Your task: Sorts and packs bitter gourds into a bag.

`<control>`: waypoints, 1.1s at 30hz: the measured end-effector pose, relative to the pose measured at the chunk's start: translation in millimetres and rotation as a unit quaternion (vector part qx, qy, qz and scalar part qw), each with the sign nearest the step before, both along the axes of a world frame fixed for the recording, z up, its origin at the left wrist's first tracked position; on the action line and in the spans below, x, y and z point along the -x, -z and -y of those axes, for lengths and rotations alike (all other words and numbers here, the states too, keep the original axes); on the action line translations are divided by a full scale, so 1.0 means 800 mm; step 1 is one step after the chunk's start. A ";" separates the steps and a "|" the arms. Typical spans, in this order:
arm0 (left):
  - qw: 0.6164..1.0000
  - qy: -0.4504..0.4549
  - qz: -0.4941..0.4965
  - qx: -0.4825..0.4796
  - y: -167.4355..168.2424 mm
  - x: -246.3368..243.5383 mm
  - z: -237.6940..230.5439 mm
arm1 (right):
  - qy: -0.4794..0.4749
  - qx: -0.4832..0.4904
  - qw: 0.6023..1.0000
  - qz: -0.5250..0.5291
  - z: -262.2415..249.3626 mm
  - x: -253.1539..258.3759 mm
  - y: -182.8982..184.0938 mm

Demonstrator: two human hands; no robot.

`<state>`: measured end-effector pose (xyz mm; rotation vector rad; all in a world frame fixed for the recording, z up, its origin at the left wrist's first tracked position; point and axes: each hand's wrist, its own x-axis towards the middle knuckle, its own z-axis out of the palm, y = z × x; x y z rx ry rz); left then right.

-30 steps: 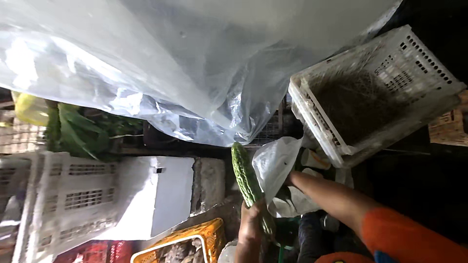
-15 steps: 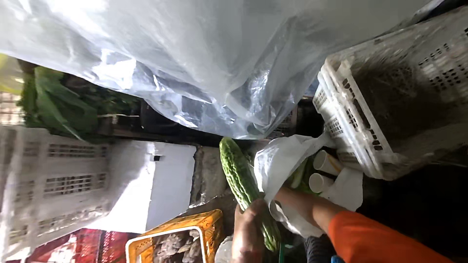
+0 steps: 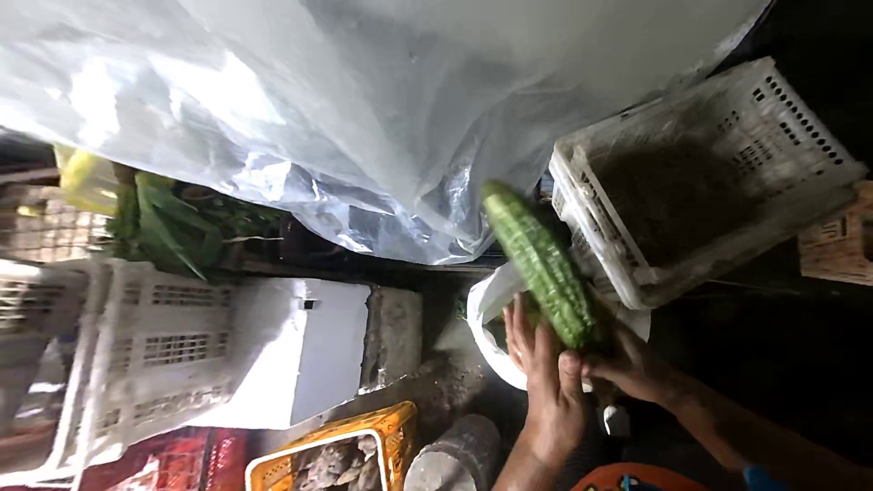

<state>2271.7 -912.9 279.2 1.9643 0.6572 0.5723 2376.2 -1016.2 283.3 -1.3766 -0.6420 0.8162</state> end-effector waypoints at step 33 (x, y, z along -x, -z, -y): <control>0.970 -0.138 -0.027 0.198 0.063 0.042 -0.102 | -0.094 0.419 0.865 0.260 -0.192 0.032 0.253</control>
